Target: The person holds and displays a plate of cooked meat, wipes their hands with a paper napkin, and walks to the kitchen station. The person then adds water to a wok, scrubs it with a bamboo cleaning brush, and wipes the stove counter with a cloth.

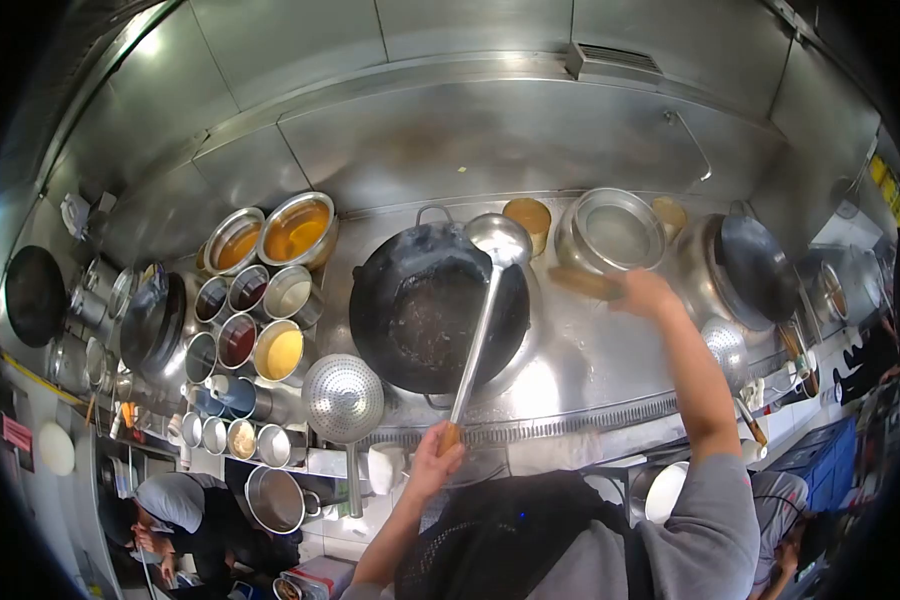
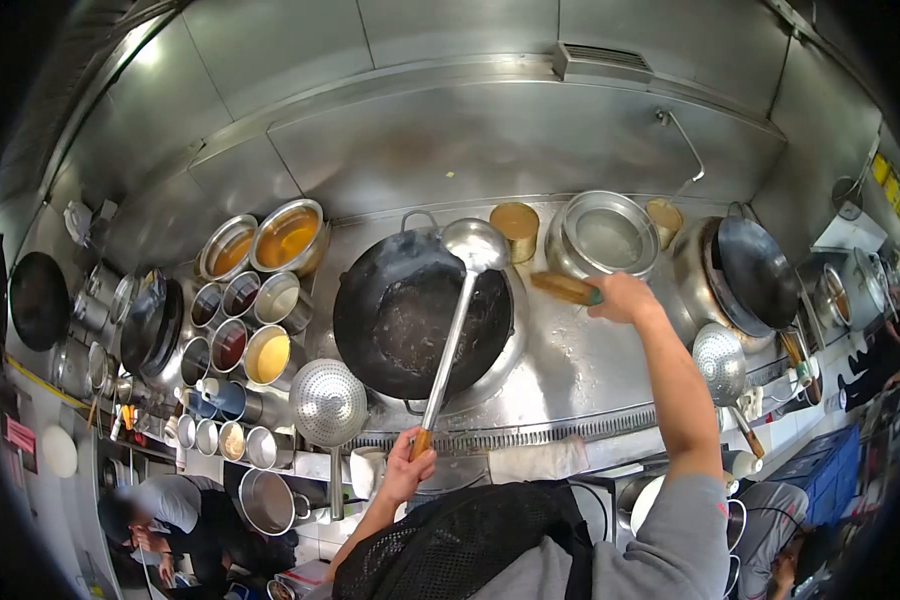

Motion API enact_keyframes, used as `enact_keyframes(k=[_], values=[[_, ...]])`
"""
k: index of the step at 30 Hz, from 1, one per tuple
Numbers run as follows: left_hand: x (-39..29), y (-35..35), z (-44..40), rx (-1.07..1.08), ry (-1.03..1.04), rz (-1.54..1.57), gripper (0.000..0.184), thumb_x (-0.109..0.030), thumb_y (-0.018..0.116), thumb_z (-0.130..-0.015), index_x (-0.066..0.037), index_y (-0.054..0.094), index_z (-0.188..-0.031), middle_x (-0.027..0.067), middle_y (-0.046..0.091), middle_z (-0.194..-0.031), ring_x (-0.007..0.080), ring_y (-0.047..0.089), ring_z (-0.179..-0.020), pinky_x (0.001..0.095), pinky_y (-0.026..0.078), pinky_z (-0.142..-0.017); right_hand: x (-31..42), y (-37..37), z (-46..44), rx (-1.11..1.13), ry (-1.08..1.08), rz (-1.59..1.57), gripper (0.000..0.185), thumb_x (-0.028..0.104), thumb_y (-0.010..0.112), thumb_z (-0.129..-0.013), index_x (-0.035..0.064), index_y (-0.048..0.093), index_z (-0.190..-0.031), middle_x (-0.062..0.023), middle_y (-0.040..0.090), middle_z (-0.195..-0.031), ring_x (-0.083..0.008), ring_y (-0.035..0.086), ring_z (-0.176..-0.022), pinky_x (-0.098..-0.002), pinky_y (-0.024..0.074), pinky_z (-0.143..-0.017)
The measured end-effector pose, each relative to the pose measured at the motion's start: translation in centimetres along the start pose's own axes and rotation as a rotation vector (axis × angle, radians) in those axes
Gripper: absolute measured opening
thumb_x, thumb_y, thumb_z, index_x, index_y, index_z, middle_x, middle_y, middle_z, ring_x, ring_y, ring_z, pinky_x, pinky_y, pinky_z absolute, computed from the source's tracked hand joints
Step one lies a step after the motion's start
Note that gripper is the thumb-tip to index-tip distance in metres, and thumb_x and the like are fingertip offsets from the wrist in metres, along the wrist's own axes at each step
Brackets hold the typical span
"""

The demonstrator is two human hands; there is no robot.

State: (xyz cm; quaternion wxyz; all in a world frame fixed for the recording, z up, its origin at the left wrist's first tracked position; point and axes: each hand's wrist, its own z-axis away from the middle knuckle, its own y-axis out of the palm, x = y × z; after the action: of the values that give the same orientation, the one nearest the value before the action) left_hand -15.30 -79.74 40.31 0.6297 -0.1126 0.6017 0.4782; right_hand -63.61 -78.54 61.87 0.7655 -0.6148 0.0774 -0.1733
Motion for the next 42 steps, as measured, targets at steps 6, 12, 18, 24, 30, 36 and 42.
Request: enact_keyframes(k=[6, 12, 18, 24, 30, 36, 42], values=[[0.3, 3.5, -2.7, 0.065, -0.012, 0.029, 0.059, -0.002, 0.067, -0.099, -0.017, 0.039, -0.148, 0.0007, 0.053, -0.093, 0.0079, 0.046, -0.065, 0.0239, 0.036, -0.053, 0.7, 2.4, 1.0, -0.589, 0.252, -0.838, 0.059, 0.037, 0.078, -0.088, 0.0093, 0.064, -0.138, -0.0256, 0.074, -0.106, -0.0375, 0.073, -0.103, -0.0472, 0.0574, -0.088], [1.6, 7.0, -3.2, 0.112, -0.087, 0.061, 0.049, -0.002, 0.063, -0.102, -0.016, 0.038, -0.142, 0.0019, 0.050, -0.086, 0.0095, 0.043, -0.062, 0.0246, 0.036, -0.054, -8.0, 10.5, 1.7, -0.311, 0.151, -0.151, 0.067, 0.041, 0.077, -0.088, 0.0161, 0.055, -0.145, -0.0265, 0.074, -0.105, -0.0413, 0.074, -0.096, -0.0514, 0.0570, -0.088], [3.4, 9.3, -2.7, 0.156, -0.218, -0.103, 0.049, -0.001, 0.065, -0.100, -0.012, 0.040, -0.141, 0.0019, 0.051, -0.087, 0.0086, 0.045, -0.060, 0.0252, 0.036, -0.052, -9.5, 11.8, 3.3, -0.620, 0.125, -0.442, 0.076, 0.029, 0.078, -0.088, 0.0192, 0.042, -0.154, -0.0265, 0.071, -0.118, -0.0441, 0.070, -0.105, -0.0531, 0.0555, -0.089], [9.7, 9.3, -1.8, 0.210, -0.327, -0.226, 0.051, -0.019, 0.070, -0.100, -0.008, 0.042, -0.140, 0.0012, 0.052, -0.079, 0.0092, 0.049, -0.061, 0.0269, 0.040, -0.053, -15.0, 14.4, 5.6, -0.282, 0.246, -0.171, 0.068, 0.030, 0.078, -0.089, 0.0148, 0.051, -0.149, -0.0272, 0.071, -0.118, -0.0417, 0.071, -0.104, -0.0524, 0.0553, -0.088], [16.4, 10.7, -1.7, 0.236, -0.379, -0.259, 0.046, -0.025, 0.062, -0.106, -0.005, 0.040, -0.141, 0.0024, 0.057, -0.085, 0.0081, 0.050, -0.064, 0.0267, 0.042, -0.055, -5.0, 13.3, 3.0, -0.211, 0.251, -0.770, 0.064, 0.024, 0.076, -0.093, 0.0068, 0.053, -0.150, -0.0227, 0.072, -0.123, -0.0286, 0.072, -0.104, -0.0408, 0.0550, -0.089], [13.7, 9.8, -3.1, 0.845, -0.213, -1.039, 0.040, -0.032, 0.060, -0.103, -0.001, 0.060, -0.128, 0.0194, 0.071, -0.113, 0.0327, 0.070, -0.105, 0.0393, 0.054, -0.087, 10.3, 14.4, -3.0, -0.070, -0.373, -0.783, 0.063, 0.023, 0.078, -0.093, 0.0071, 0.054, -0.150, -0.0223, 0.065, -0.139, -0.0301, 0.064, -0.124, -0.0361, 0.0481, -0.105], [2.7, -0.5, 3.4, -0.102, 0.047, -0.788, 0.024, -0.019, 0.065, -0.102, -0.005, 0.067, -0.121, 0.0146, 0.070, -0.113, 0.0307, 0.070, -0.103, 0.0385, 0.056, -0.087, 11.1, 15.6, -13.3, 0.396, -0.556, -0.341, 0.066, 0.035, 0.081, -0.086, 0.0140, 0.060, -0.145, -0.0210, 0.071, -0.127, -0.0356, 0.068, -0.117, -0.0421, 0.0513, -0.103]])
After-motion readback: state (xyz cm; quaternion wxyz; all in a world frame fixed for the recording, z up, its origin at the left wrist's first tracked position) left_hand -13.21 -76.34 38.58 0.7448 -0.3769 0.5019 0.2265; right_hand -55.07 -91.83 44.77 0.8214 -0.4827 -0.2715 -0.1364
